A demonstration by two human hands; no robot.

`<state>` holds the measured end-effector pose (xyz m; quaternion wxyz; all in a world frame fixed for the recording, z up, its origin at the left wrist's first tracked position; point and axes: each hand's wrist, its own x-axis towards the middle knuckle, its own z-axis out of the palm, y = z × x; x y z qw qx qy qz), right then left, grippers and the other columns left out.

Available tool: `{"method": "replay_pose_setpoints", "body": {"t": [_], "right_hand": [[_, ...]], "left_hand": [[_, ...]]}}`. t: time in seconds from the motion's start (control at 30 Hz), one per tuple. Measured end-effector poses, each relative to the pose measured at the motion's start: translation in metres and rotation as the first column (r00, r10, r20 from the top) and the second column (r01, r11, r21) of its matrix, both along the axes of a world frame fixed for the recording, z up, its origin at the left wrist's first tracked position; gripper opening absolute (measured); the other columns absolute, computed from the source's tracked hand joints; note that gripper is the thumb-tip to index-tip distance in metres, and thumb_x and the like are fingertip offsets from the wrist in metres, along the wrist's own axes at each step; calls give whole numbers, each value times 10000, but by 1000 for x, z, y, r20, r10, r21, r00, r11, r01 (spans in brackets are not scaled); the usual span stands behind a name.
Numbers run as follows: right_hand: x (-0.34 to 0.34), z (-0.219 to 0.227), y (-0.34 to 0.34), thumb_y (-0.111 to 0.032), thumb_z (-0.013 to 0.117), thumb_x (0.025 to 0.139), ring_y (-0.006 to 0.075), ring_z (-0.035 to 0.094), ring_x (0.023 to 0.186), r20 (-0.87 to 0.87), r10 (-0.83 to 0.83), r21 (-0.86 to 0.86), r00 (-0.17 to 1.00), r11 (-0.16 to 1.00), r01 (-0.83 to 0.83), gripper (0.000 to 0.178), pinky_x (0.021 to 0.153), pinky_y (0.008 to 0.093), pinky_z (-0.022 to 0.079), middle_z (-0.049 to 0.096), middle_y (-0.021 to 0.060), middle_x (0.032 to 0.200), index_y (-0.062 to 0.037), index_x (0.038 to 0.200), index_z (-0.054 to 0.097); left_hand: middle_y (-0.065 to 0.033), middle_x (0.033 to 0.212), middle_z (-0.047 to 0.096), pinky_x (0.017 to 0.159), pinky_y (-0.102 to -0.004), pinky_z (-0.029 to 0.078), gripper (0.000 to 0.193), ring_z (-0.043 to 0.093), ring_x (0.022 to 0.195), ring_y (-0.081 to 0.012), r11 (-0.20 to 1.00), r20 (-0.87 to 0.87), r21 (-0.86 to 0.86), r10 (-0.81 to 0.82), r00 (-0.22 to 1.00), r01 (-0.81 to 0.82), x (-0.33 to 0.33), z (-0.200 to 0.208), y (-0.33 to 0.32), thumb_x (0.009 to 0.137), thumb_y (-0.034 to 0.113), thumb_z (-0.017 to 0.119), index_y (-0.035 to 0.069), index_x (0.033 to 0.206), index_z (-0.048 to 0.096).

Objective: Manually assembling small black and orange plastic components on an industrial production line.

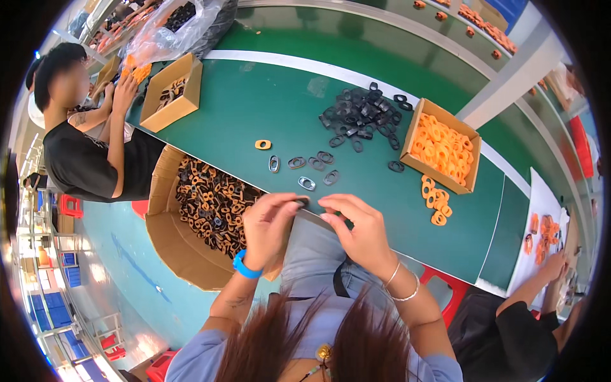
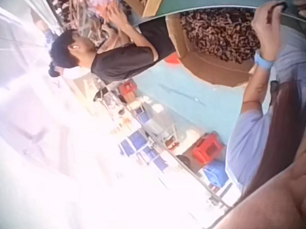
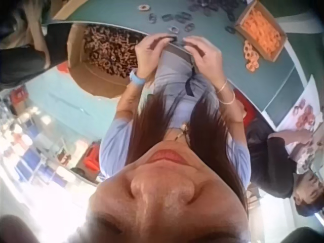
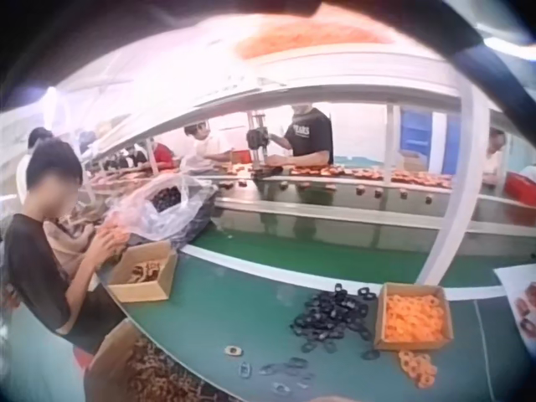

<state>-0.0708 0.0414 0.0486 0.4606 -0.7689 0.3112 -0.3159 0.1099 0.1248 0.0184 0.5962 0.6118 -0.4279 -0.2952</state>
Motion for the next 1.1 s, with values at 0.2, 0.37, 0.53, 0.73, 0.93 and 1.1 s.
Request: {"method": "replay_pose_setpoints", "body": {"t": [0.2,0.37,0.53,0.73,0.93,1.1], "right_hand": [[-6,-17,-21,-108,773,842,269,640,1066,-157,-96,-182,983,981,66,374,859,347,538,629,154,1251,-30,1193,671],[16,-18,-43,-287,813,821,387,446,1328,-329,-25,-314,944,946,-85,708,1083,460,414,407,209,1496,-85,1423,502],[42,-42,-62,-380,755,864,441,311,1428,-424,134,-360,896,883,-302,804,1180,504,305,276,248,1563,-89,1514,382],[79,-58,-66,-360,726,888,445,271,1459,-408,181,-404,895,844,-354,782,1186,499,299,274,243,1577,-58,1514,367],[92,-29,-75,-447,797,793,432,361,1395,-393,106,-441,914,850,-288,941,1131,510,355,358,227,1522,-35,1514,354],[67,-22,-74,-483,810,765,425,605,1088,-511,40,-293,859,931,-218,941,895,470,536,450,214,1343,-42,1482,391]], "left_hand": [[-106,884,675,669,-279,522,125,659,765,-154,957,307,42,261,915,-287,68,-17,3,947,35,665,-20,1054,696],[-133,1031,608,661,-316,535,133,642,732,-220,968,516,1,213,829,-250,93,-23,-22,967,57,637,-23,1070,665],[-129,1298,531,694,-281,543,416,598,837,-184,968,551,119,120,826,-220,104,-9,-32,894,123,752,48,1278,609],[-227,1460,426,1034,-448,483,929,531,1212,-417,934,586,296,-344,734,201,136,4,-46,691,187,904,97,1482,426],[-171,1413,479,979,-426,502,834,531,1206,-369,940,746,266,-341,572,213,131,-1,-52,716,313,880,140,1442,507],[-150,1302,539,952,-430,507,614,566,1120,-347,958,782,229,-286,554,170,124,-5,-54,784,317,820,168,1344,616]]}}
